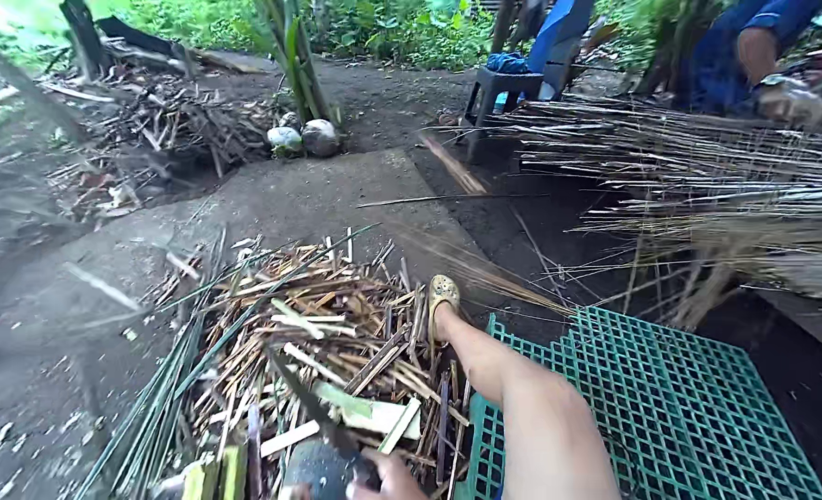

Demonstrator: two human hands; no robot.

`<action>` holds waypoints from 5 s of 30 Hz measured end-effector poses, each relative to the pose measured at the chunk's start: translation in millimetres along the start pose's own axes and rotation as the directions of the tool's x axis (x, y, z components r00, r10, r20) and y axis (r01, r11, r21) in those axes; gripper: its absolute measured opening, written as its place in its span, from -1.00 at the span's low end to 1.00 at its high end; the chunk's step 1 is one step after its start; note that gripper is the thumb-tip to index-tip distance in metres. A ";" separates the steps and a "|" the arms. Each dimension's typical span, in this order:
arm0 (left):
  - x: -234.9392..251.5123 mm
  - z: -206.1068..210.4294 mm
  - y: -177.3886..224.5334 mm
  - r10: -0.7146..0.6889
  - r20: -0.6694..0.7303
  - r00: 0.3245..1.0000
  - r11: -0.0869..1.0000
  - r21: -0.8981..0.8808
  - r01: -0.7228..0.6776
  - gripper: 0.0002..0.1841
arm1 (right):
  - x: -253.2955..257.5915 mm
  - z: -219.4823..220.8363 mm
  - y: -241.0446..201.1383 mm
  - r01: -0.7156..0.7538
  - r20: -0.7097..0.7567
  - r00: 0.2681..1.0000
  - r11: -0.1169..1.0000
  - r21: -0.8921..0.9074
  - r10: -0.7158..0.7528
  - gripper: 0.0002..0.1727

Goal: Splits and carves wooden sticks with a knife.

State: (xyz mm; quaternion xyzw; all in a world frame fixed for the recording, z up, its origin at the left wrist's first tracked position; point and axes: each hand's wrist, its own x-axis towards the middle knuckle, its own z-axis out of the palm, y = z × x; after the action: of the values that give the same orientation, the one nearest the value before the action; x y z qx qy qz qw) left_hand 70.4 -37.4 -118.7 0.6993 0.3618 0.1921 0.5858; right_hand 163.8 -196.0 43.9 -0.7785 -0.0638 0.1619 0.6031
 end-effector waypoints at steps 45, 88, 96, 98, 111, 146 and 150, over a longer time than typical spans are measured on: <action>-9.3 -61.4 25.5 -0.070 -0.579 0.812 0.800 -0.519 -0.301 0.05 | -19.6 11.0 -9.8 0.294 0.398 0.907 0.883 -0.365 -0.138 -0.29; -2.2 -36.1 133.2 0.436 -0.453 0.778 0.677 -0.404 -0.615 -0.88 | 16.9 60.7 131.8 -0.386 0.435 0.684 0.797 -0.466 0.585 -0.26; 4.7 17.4 48.6 0.031 -0.452 0.891 0.889 -0.395 -0.232 -0.88 | -2.8 20.1 102.7 -0.355 0.328 0.877 0.934 -0.051 0.351 -0.48; 5.9 26.6 40.2 0.058 -0.416 0.908 0.869 -0.427 -0.251 -0.86 | -3.5 10.4 85.1 -0.294 0.332 0.900 0.956 -0.012 0.281 -0.54; -3.0 35.8 24.2 0.068 -0.182 0.981 0.958 -0.262 -0.115 -0.90 | -14.0 12.7 59.1 -0.017 0.507 0.858 0.993 -0.116 0.074 -0.57; -17.4 52.7 17.8 0.322 -0.165 0.932 0.945 -0.002 -0.326 -0.89 | -23.1 2.9 32.4 0.115 0.450 0.893 0.975 -0.189 -0.018 -0.46; -15.3 48.5 17.5 0.314 -0.110 0.943 0.948 -0.025 -0.318 -0.89 | -21.2 5.0 33.1 0.074 0.457 0.889 0.983 -0.166 0.011 -0.49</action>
State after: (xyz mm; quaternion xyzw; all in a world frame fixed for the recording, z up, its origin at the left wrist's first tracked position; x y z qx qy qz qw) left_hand 98.7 -82.5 -111.2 0.7245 0.2713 0.3276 0.5424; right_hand 139.0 -206.4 14.8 -0.7686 -0.2304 0.3239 0.5013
